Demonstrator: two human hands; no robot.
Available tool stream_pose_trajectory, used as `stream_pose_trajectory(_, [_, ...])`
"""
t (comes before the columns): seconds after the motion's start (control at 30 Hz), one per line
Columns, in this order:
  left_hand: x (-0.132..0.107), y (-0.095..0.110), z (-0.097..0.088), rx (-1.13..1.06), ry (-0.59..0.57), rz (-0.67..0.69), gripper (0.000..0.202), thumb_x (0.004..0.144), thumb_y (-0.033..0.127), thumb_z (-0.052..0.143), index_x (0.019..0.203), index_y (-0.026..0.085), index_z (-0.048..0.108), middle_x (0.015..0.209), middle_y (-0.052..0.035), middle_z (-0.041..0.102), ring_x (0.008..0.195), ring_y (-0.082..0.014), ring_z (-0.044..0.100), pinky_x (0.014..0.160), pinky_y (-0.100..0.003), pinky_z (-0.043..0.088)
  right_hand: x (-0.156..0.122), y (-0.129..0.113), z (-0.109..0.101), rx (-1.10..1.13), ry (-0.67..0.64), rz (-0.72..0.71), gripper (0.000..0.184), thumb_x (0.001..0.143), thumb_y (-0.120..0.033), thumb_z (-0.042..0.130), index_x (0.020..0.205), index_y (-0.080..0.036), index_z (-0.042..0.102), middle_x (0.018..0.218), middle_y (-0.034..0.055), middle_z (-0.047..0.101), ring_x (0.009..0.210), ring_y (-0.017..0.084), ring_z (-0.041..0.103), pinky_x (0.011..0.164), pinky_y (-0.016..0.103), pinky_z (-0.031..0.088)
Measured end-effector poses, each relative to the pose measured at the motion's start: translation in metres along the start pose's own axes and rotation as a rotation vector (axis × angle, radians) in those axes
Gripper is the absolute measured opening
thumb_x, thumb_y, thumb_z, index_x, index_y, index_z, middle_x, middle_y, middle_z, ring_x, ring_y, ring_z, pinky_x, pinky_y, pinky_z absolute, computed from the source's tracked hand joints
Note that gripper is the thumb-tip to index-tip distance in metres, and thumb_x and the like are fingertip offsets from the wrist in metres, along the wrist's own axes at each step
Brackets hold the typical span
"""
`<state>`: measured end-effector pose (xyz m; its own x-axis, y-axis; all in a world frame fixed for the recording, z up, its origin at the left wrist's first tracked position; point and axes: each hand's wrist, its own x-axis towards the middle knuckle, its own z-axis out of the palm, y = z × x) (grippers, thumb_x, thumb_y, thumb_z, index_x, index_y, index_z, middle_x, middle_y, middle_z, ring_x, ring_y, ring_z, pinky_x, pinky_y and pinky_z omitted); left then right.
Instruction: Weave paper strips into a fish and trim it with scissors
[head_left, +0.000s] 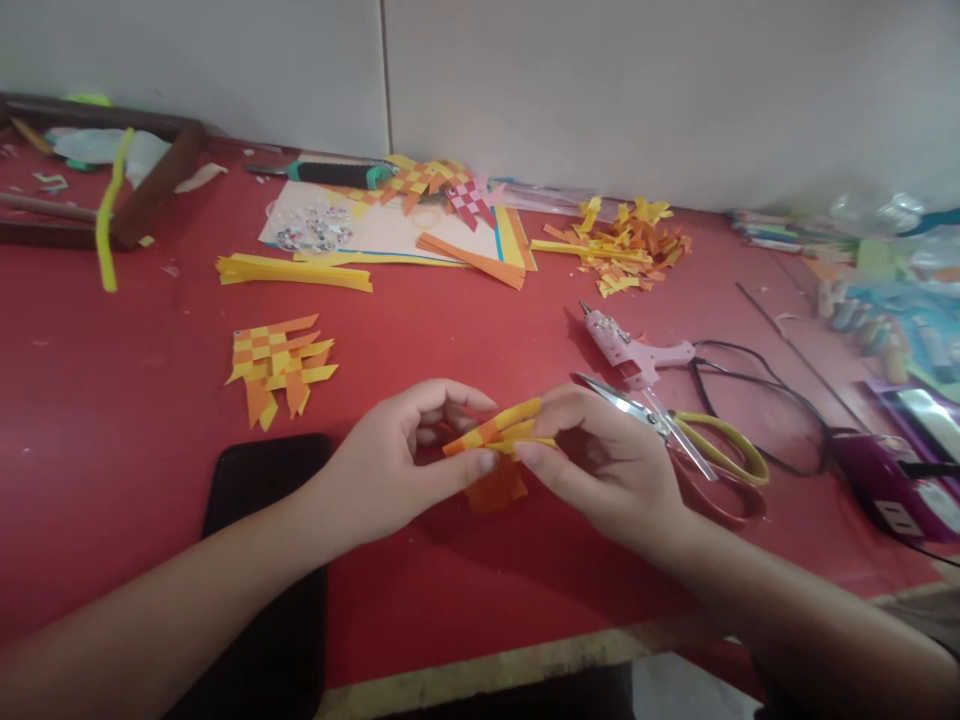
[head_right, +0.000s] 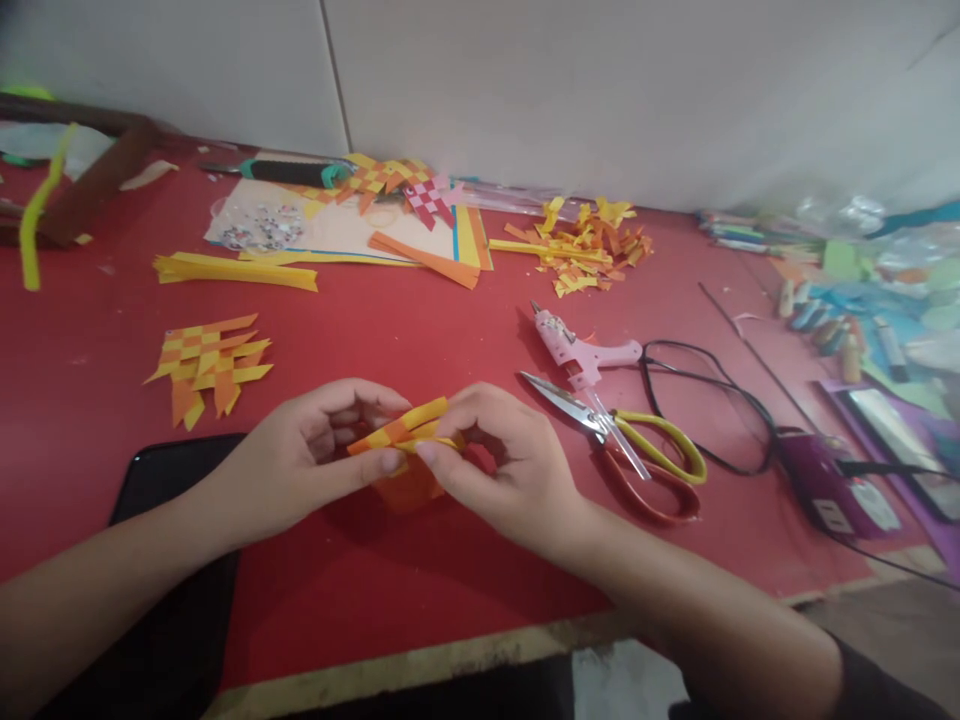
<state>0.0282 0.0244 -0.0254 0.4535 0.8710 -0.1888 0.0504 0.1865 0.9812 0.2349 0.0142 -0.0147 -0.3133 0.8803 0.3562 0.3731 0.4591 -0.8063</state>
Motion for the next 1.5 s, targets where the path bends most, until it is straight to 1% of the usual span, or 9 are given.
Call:
stream_pose_trajectory(0.1, [0.0011, -0.0004, -0.0004, 0.001, 0.030, -0.018, 0.032, 0.079, 0.033, 0.074, 0.107, 0.020, 0.062, 0.102, -0.0050, 0.069, 0.097, -0.0179, 0.067, 0.081, -0.027, 0.054, -0.0013, -0.0004, 0.0032, 0.041, 0.010, 0.058, 0.010, 0.084, -0.019, 0.067, 0.078, -0.020, 0.059, 0.069, -0.0013, 0.062, 0.057, 0.010, 0.057, 0.051, 0.023, 0.047])
stream_pose_trajectory(0.27, [0.0012, 0.0015, -0.0010, 0.022, 0.073, -0.040, 0.034, 0.076, 0.032, 0.076, 0.105, 0.020, 0.063, 0.088, -0.0024, 0.068, 0.081, -0.0153, 0.067, 0.072, -0.025, 0.055, -0.0032, 0.0002, 0.0051, 0.095, 0.049, 0.149, 0.013, 0.082, -0.021, 0.069, 0.075, -0.020, 0.058, 0.065, -0.0018, 0.062, 0.055, 0.010, 0.057, 0.048, 0.022, 0.049])
stream_pose_trajectory(0.37, [0.0006, 0.0025, -0.0010, 0.031, 0.069, -0.040, 0.033, 0.076, 0.032, 0.076, 0.104, 0.020, 0.063, 0.088, -0.0027, 0.069, 0.079, -0.0154, 0.068, 0.070, -0.025, 0.055, -0.0038, 0.0006, 0.0052, 0.131, 0.048, 0.185, 0.014, 0.082, -0.022, 0.070, 0.075, -0.020, 0.058, 0.065, -0.0015, 0.062, 0.055, 0.010, 0.058, 0.047, 0.021, 0.049])
stream_pose_trajectory(0.53, [0.0006, 0.0024, -0.0004, 0.001, 0.036, -0.069, 0.037, 0.076, 0.035, 0.077, 0.107, 0.022, 0.063, 0.090, -0.0022, 0.070, 0.081, -0.0153, 0.069, 0.070, -0.023, 0.055, -0.0044, 0.0007, 0.0059, 0.165, 0.041, 0.156, 0.014, 0.080, -0.020, 0.071, 0.075, -0.020, 0.058, 0.068, -0.0009, 0.064, 0.057, 0.010, 0.060, 0.049, 0.021, 0.050])
stream_pose_trajectory(0.73, [0.0008, 0.0010, -0.0015, -0.019, 0.016, -0.084, 0.035, 0.077, 0.033, 0.078, 0.105, 0.023, 0.061, 0.081, 0.0022, 0.067, 0.074, -0.0105, 0.066, 0.066, -0.018, 0.052, -0.0053, 0.0005, 0.0066, 0.189, 0.024, 0.119, 0.014, 0.080, -0.017, 0.072, 0.076, -0.020, 0.059, 0.071, -0.0016, 0.065, 0.058, 0.009, 0.061, 0.050, 0.020, 0.051])
stream_pose_trajectory(0.97, [-0.0009, 0.0024, -0.0028, -0.072, -0.030, -0.072, 0.025, 0.079, 0.027, 0.075, 0.092, 0.021, 0.055, 0.075, 0.0050, 0.061, 0.067, -0.0071, 0.061, 0.058, -0.015, 0.046, -0.0067, 0.0006, 0.0069, 0.289, 0.041, 0.174, 0.026, 0.079, -0.014, 0.072, 0.083, -0.024, 0.049, 0.072, -0.0055, 0.059, 0.055, 0.007, 0.059, 0.048, 0.018, 0.050])
stream_pose_trajectory(1.2, [-0.0013, 0.0087, -0.0007, -0.022, -0.023, -0.078, 0.024, 0.076, 0.020, 0.074, 0.084, 0.019, 0.052, 0.072, 0.0069, 0.055, 0.060, -0.0044, 0.052, 0.053, -0.013, 0.042, -0.0074, -0.0026, 0.0073, 0.341, -0.001, 0.238, 0.023, 0.084, -0.016, 0.068, 0.088, -0.023, 0.047, 0.074, -0.0040, 0.059, 0.058, 0.008, 0.060, 0.051, 0.018, 0.048])
stream_pose_trajectory(1.33, [-0.0002, 0.0068, -0.0013, 0.012, -0.037, -0.112, 0.027, 0.076, 0.023, 0.075, 0.091, 0.019, 0.053, 0.070, 0.0069, 0.058, 0.058, -0.0049, 0.053, 0.051, -0.014, 0.040, -0.0065, -0.0011, 0.0058, 0.330, -0.025, 0.257, 0.023, 0.083, -0.016, 0.068, 0.088, -0.023, 0.047, 0.072, -0.0051, 0.057, 0.057, 0.006, 0.057, 0.049, 0.017, 0.046])
stream_pose_trajectory(1.5, [0.0002, 0.0030, -0.0029, -0.007, -0.083, -0.153, 0.042, 0.075, 0.035, 0.079, 0.107, 0.022, 0.054, 0.081, 0.0030, 0.067, 0.069, -0.0100, 0.064, 0.060, -0.019, 0.048, -0.0063, 0.0016, 0.0042, 0.328, -0.113, 0.333, 0.024, 0.084, -0.019, 0.069, 0.093, -0.024, 0.047, 0.076, -0.0031, 0.063, 0.062, 0.008, 0.063, 0.054, 0.017, 0.050])
